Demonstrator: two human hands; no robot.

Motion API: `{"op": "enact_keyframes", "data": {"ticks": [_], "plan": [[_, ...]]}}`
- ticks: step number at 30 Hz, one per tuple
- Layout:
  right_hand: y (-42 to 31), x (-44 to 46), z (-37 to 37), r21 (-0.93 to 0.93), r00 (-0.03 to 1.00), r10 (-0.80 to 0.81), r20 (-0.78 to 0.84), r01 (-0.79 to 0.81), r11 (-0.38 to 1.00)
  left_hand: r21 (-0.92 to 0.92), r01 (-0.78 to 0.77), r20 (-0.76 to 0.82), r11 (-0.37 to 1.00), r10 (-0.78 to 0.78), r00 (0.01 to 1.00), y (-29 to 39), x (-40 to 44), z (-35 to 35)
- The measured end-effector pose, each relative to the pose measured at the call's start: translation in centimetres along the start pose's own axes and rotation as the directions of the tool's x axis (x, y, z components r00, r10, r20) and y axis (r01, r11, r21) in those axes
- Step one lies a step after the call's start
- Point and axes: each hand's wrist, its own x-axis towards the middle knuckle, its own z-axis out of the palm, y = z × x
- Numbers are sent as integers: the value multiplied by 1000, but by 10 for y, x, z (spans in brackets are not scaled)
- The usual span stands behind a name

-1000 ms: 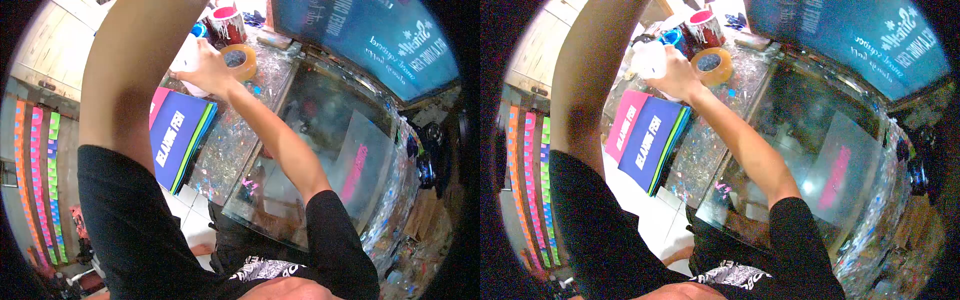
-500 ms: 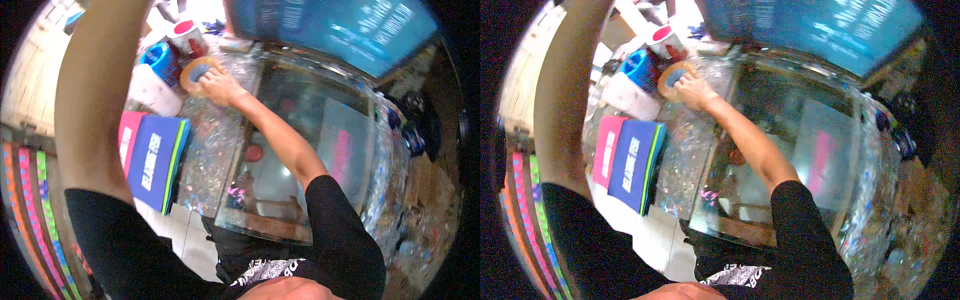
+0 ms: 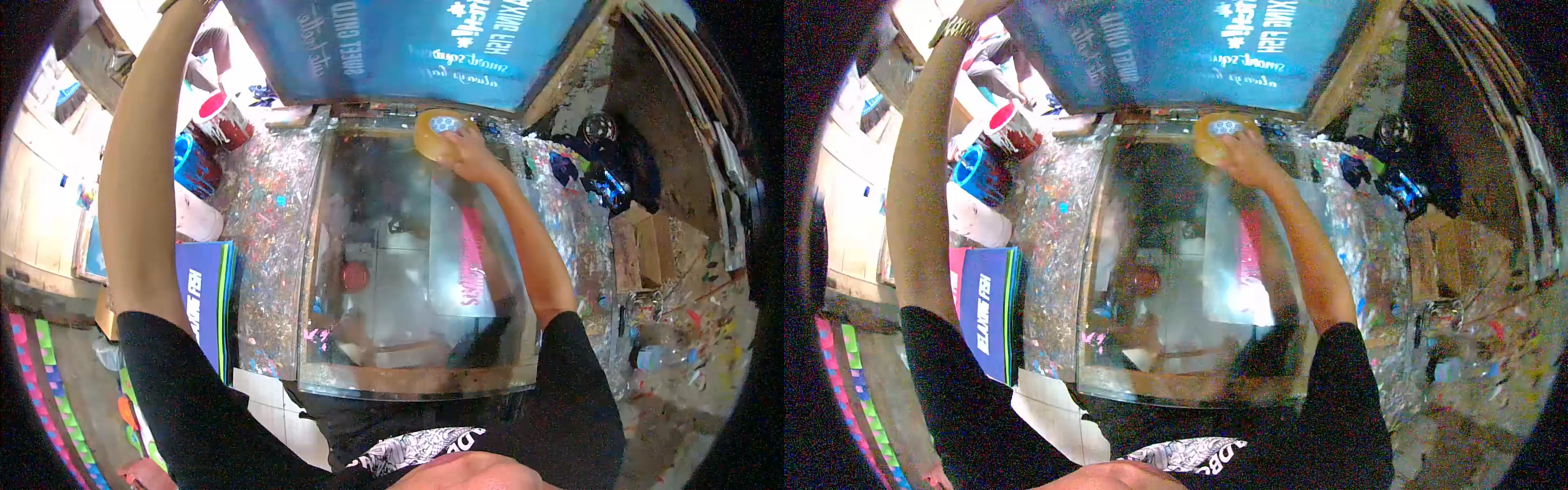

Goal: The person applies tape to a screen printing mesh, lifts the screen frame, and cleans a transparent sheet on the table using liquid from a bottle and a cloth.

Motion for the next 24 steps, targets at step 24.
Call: {"op": "enact_keyframes", "data": {"ticks": [24], "plan": [[-36, -2, -6, 57, 998, 66, -13, -66, 996, 120, -92, -220, 989, 117, 968, 45, -22, 3]]}}
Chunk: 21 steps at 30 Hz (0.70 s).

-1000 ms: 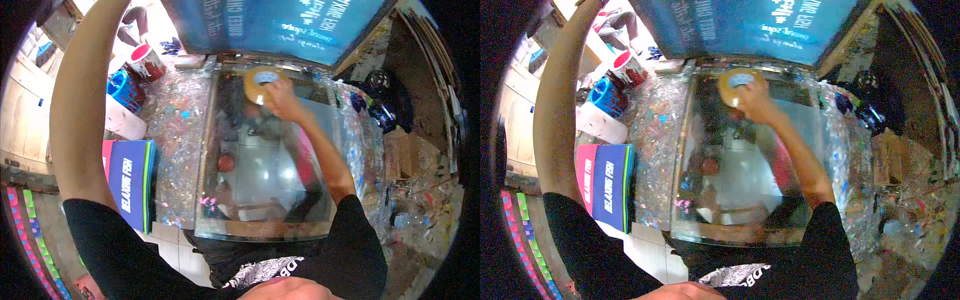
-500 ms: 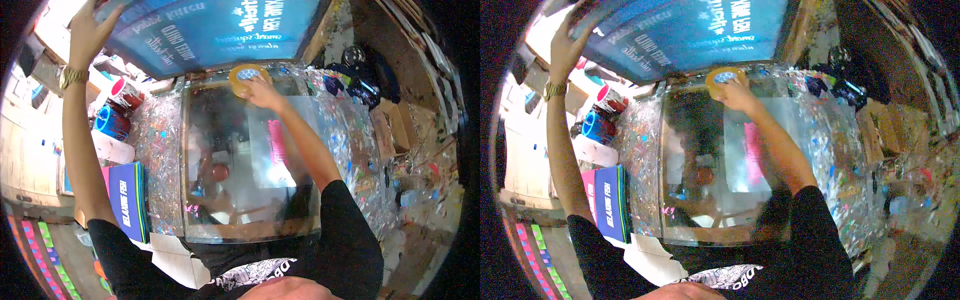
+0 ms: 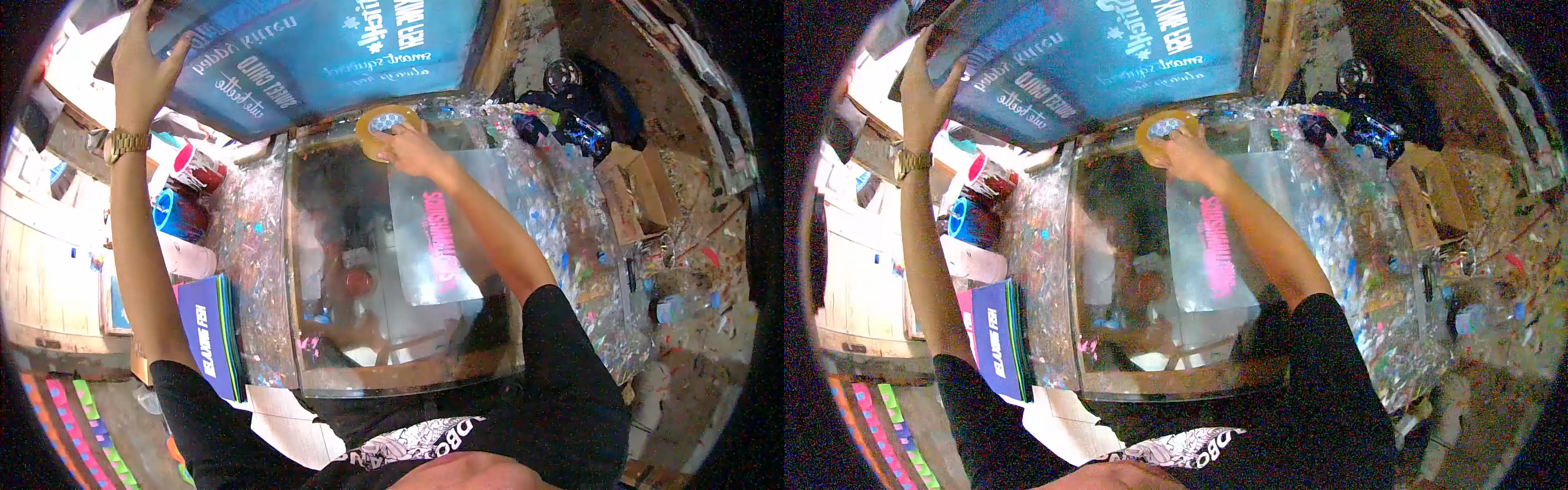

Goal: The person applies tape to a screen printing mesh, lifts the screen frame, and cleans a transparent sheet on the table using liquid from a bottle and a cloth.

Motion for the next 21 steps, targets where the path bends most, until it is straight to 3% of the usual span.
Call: {"op": "enact_keyframes", "data": {"ticks": [7, 9, 13, 16, 18, 21], "plan": [[-15, 27, -28, -16, 984, 65, 167, -63, 998, 18, 43, -10, 999, -43, 999, 3, 3, 7], [-16, 19, -30, -9, 994, 72, 85, -71, 997, 29, 158, 33, 987, -159, 987, 11, 1, 0], [-5, 11, -20, 35, 999, 27, -26, -26, 999, -14, 116, 61, 993, -114, 992, 2, 7, 1], [-6, 6, -18, -9, 997, 51, -51, -51, 999, -100, 76, -24, 992, -79, 997, -9, -2, -1], [-4, 1, -14, -12, 992, 45, -117, -46, 999, 120, 101, -26, 988, -99, 995, 3, -4, -12], [-2, -1, -8, 31, 989, 70, -127, -67, 997, 133, 85, -54, 987, -78, 995, 8, -10, -18]]}}
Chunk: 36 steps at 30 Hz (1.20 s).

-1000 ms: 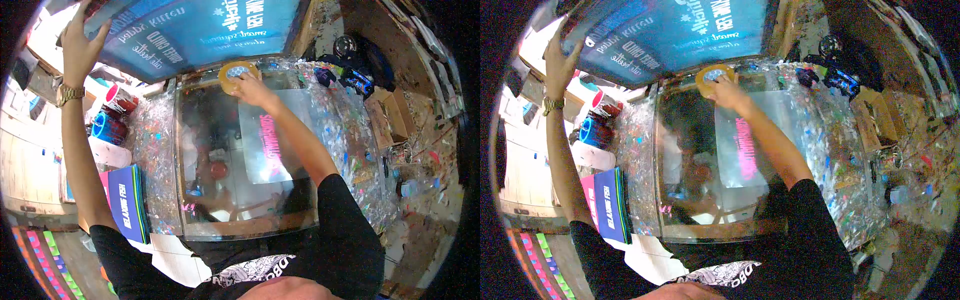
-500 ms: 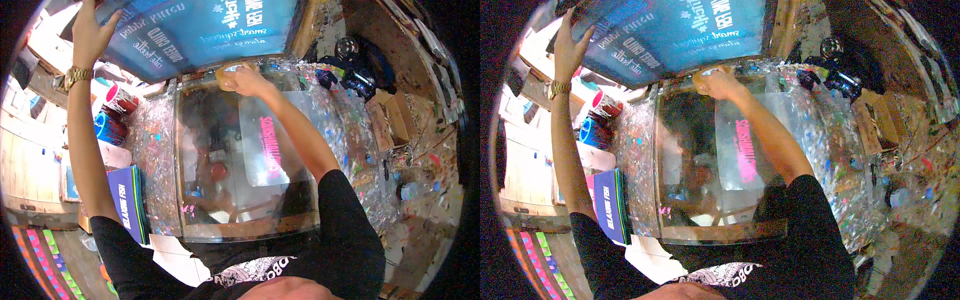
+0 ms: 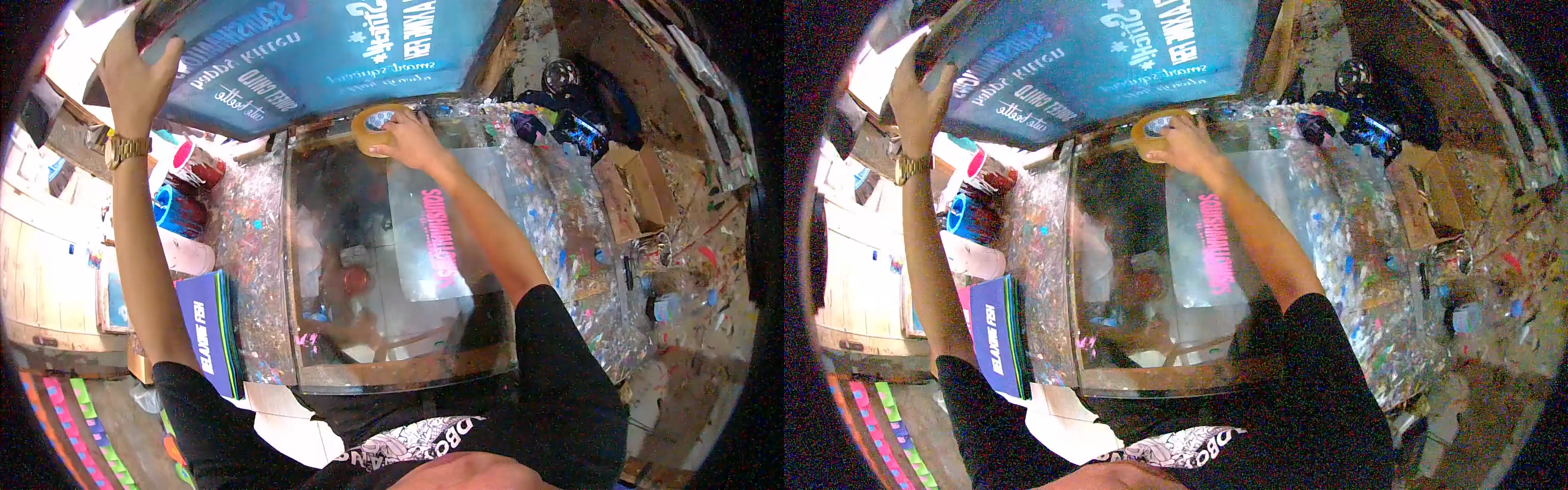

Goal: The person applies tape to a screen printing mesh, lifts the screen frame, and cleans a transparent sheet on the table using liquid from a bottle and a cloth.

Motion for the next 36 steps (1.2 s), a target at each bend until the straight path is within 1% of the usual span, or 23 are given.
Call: {"op": "enact_keyframes", "data": {"ticks": [4, 7, 9, 10, 12, 13, 15, 16, 18, 19, 20, 22, 23, 24, 25, 26, 28, 29, 30, 32, 33, 35, 36], "plan": [[-2, -3, 5, 55, 999, 12, -53, -9, 998, -85, -40, -9, 996, 40, 999, 1, -2, -3], [-6, -5, 0, 77, 999, 10, -43, -7, 997, 3, -16, -38, 1000, 16, 999, 11, -3, -11], [-4, -10, 1, 56, 986, -39, -164, 49, 997, 115, -32, 3, 993, 32, 999, 26, -3, -17], [-2, -12, 2, 56, 986, -31, -162, 40, 998, 106, -33, 5, 994, 33, 999, 24, -4, -16], [1, -19, 0, 133, 953, -84, -290, 127, 983, 28, -23, -63, 999, 25, 998, 26, -4, -13], [8, -24, -4, 122, 955, -68, -288, 107, 987, 7, -40, -88, 999, 40, 995, 28, -5, -15], [28, -37, -13, 105, 925, -85, -371, 132, 986, 96, -23, -89, 995, 32, 995, 26, -9, -16], [41, -49, -23, 93, 928, -72, -365, 113, 989, 147, -29, -101, 989, 44, 994, 33, -9, -22], [73, -76, -62, 204, 939, 243, -242, -196, 959, 65, -23, -115, 998, 30, 993, 54, -18, -32], [106, -85, -69, 172, 905, 264, -334, -217, 961, 1, -23, -119, 1000, 23, 993, 66, -21, -38], [145, -92, -72, 145, 862, 280, -422, -240, 960, 0, -17, -113, 1000, 17, 993, 78, -28, -42], [198, -111, -81, -53, 817, 323, -478, -394, 918, -222, -73, -183, 972, 32, 983, 106, -49, -39], [204, -116, -86, -53, 817, 325, -476, -395, 917, -242, -36, -118, 970, 8, 993, 122, -62, -39], [205, -119, -92, -129, 805, 368, -465, -473, 872, -255, 7, -47, 967, -19, 999, 139, -78, -38], [206, -118, -95, -204, 795, 403, -453, -532, 822, -323, 116, 59, 939, -102, 993, 155, -99, -34], [206, -116, -96, -200, 808, 392, -441, -514, 834, -370, 229, 169, 900, -178, 970, 170, -120, -31], [208, -116, -91, -325, 836, 513, -195, -548, 770, -387, 385, 403, 838, -222, 888, 208, -151, -30], [234, -113, -78, -360, 863, 454, -220, -505, 785, -431, 447, 456, 784, -239, 858, 225, -172, -26], [231, -109, -79, -354, 866, 451, -216, -500, 791, -476, 506, 510, 719, -243, 825, 240, -191, -24], [223, -105, -94, -23, 852, 426, -305, -454, 891, -399, 516, 628, 758, -184, 756, 264, -216, -38], [219, -105, -98, -24, 854, 426, -299, -453, 891, -396, 521, 631, 756, -187, 752, 272, -234, -41], [202, -109, -101, 132, 888, 305, -344, -276, 952, -416, 676, 733, 608, -217, 645, 285, -264, -47], [188, -111, -105, 206, 894, 247, -373, -180, 962, -413, 682, 737, 604, -218, 640, 289, -267, -51]]}}
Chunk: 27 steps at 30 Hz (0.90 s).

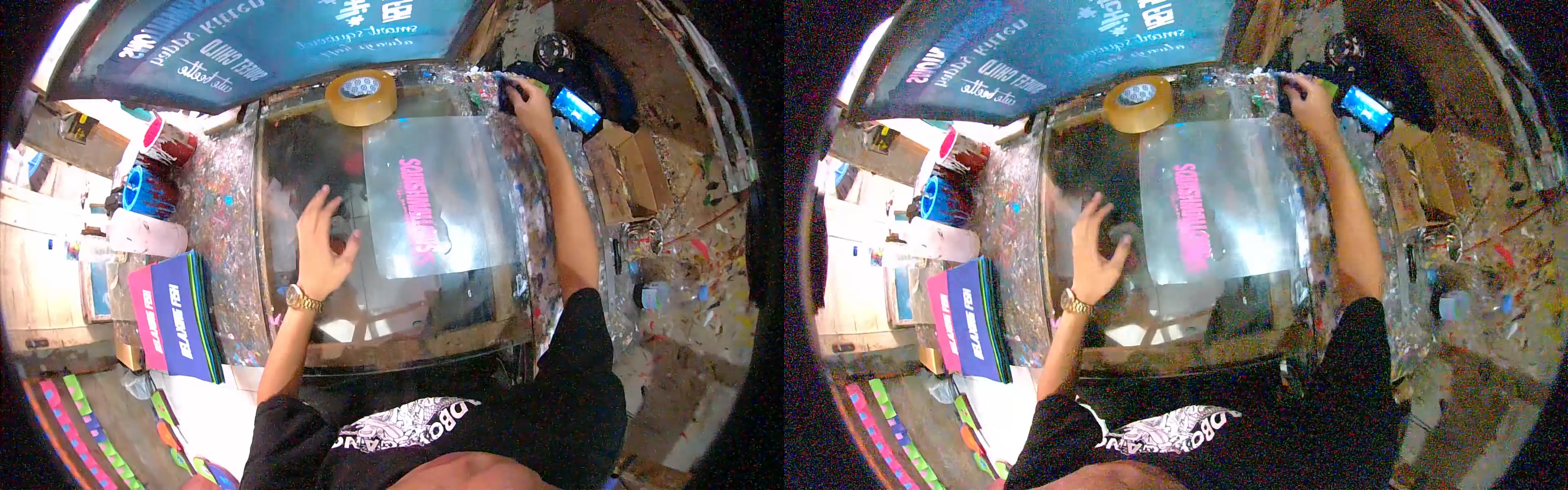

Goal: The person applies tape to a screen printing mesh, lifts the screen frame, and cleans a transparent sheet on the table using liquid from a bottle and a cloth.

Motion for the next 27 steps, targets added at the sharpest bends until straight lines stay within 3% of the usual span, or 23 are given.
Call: {"op": "enact_keyframes", "data": {"ticks": [1, 2, 4, 7, 10, 12, 15, 17, 21, 25, 27], "plan": [[-36, -13, -7, 99, 980, 145, 137, -159, 982, -35, -8, 68, 999, 10, 998, 3, -6, 1], [-36, -27, 4, 190, 981, 43, 188, -80, 979, -71, -13, 135, 997, 23, 991, 6, -11, 3], [-80, -59, 4, 136, 953, -22, 303, -21, 991, -98, -30, 181, 995, 47, 982, 11, -10, 8], [-111, -82, 17, 119, 919, -129, 372, 91, 989, -12, -196, 296, 981, 191, 936, 14, -1, 15], [-170, -116, 1, 140, 859, -136, 493, 76, 987, 48, -259, 376, 965, 223, 899, 13, 0, 15], [-175, -157, -11, 35, 838, -160, 521, 166, 985, 60, -259, 392, 964, 215, 894, 10, -5, 12], [-162, -212, -25, 39, 787, -203, 583, 223, 974, 79, -260, 419, 962, 205, 885, 2, -11, 12], [-163, -230, -34, 63, 702, -464, 541, 516, 854, 88, -258, 435, 962, 196, 879, -1, -13, 13], [-163, -210, -9, 98, 675, -519, 524, 558, 824, 119, -277, 439, 953, 200, 876, 0, -14, 14], [-174, -141, 42, 79, 765, -384, 517, 405, 911, 111, -271, 441, 956, 197, 875, -2, -14, 12], [-171, -124, 50, 50, 744, -323, 585, 364, 930, 117, -285, 418, 951, 213, 883, -2, -16, 16]]}}
